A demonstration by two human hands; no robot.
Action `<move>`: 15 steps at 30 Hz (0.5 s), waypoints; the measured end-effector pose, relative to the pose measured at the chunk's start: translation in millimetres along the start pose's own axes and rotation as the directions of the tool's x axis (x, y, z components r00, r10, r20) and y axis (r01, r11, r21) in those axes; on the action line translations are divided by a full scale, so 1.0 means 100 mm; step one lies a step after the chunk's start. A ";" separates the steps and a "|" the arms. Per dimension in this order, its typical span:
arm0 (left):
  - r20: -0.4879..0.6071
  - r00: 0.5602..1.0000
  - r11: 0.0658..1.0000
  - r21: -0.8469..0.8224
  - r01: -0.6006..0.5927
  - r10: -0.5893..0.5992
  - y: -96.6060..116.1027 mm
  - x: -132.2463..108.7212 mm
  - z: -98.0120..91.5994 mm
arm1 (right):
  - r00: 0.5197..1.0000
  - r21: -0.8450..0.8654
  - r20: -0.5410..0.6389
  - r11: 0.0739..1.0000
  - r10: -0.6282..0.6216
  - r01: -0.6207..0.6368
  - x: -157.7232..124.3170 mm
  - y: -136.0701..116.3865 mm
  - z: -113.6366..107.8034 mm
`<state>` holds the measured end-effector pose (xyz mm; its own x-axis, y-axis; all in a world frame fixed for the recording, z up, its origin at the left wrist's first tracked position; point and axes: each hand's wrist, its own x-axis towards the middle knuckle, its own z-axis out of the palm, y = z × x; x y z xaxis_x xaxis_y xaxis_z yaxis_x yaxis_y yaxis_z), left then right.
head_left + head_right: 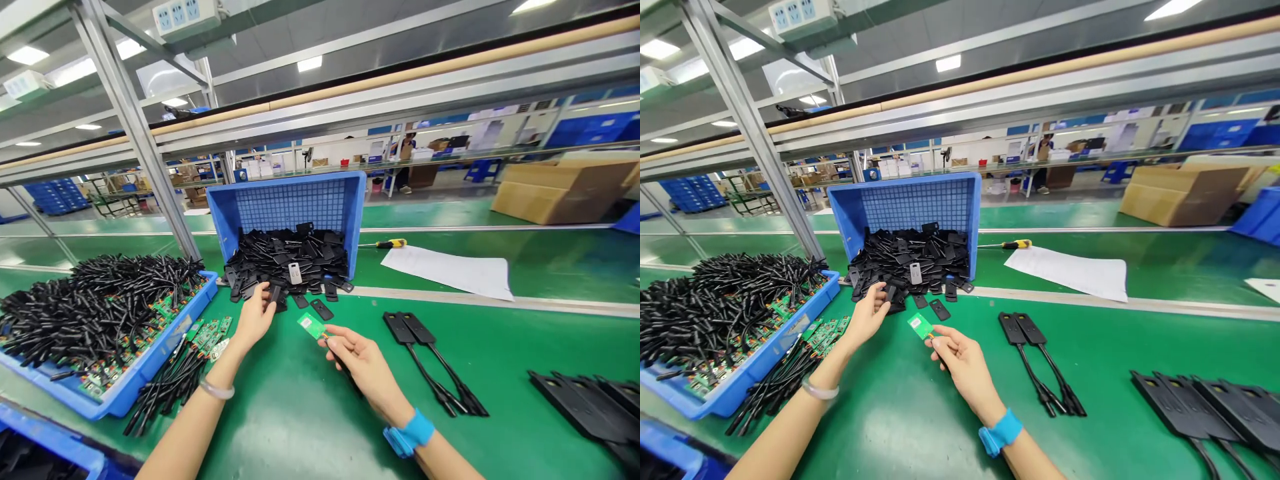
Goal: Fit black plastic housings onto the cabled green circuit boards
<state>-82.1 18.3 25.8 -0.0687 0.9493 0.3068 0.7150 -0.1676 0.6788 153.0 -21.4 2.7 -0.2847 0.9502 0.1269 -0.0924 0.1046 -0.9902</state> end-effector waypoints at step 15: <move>0.470 0.883 0.228 -0.862 0.453 0.021 0.29 -0.47 0.26 | 0.655 -0.665 0.378 0.301 -0.654 0.683 -0.06 -0.02 -0.09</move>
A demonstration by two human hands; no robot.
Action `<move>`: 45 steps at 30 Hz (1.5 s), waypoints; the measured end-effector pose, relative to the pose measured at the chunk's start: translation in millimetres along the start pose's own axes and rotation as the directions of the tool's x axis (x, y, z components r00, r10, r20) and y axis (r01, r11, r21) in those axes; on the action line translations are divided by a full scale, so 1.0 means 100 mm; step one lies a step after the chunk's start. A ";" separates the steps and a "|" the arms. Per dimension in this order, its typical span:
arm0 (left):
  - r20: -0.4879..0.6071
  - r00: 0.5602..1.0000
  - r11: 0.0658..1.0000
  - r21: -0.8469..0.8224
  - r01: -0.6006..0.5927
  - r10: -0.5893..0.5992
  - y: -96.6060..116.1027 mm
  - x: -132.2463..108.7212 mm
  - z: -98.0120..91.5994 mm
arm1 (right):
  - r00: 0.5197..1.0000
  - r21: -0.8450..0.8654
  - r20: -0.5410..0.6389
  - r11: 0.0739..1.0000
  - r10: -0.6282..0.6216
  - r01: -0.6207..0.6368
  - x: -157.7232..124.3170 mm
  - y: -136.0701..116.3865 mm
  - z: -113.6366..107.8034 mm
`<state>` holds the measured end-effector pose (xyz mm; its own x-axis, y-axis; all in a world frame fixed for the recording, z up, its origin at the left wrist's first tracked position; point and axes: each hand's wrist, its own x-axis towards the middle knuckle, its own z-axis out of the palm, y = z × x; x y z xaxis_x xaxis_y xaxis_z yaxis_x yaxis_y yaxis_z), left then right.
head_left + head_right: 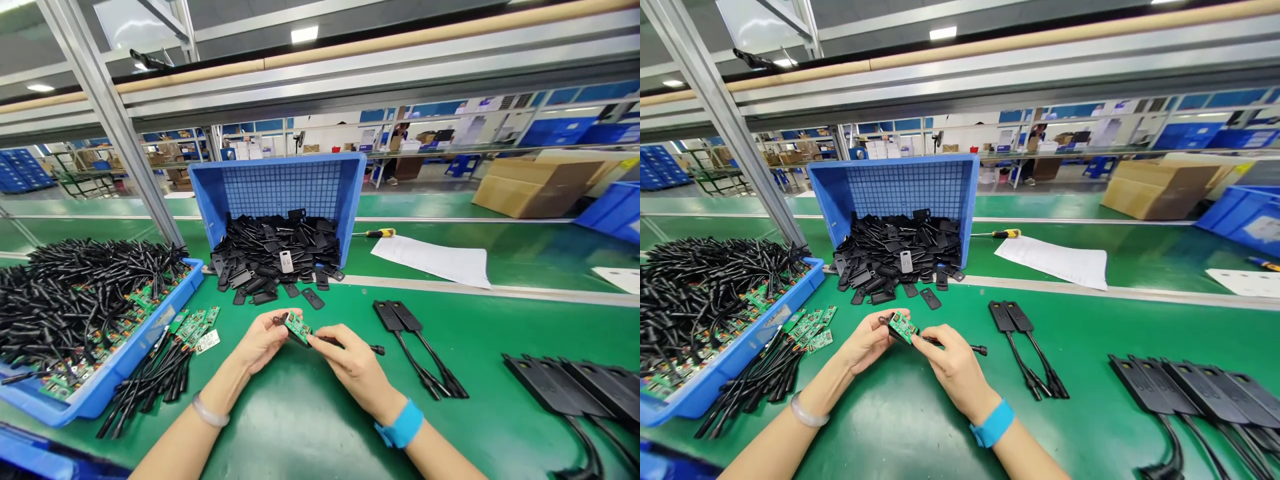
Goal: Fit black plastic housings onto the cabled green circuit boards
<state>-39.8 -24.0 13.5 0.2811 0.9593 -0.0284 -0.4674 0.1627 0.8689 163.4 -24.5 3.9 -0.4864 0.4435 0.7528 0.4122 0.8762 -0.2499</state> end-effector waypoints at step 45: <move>-0.257 0.942 0.945 0.297 -0.134 0.214 -0.41 0.01 0.22 | 0.653 0.325 0.441 0.569 0.615 -0.755 0.00 -0.02 0.19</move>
<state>-1.6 -35.0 -11.2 -0.0506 0.9982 0.0322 -0.2302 -0.0430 0.9722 147.9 -23.0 -7.6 -0.4039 0.9122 0.0697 0.3518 0.2252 -0.9086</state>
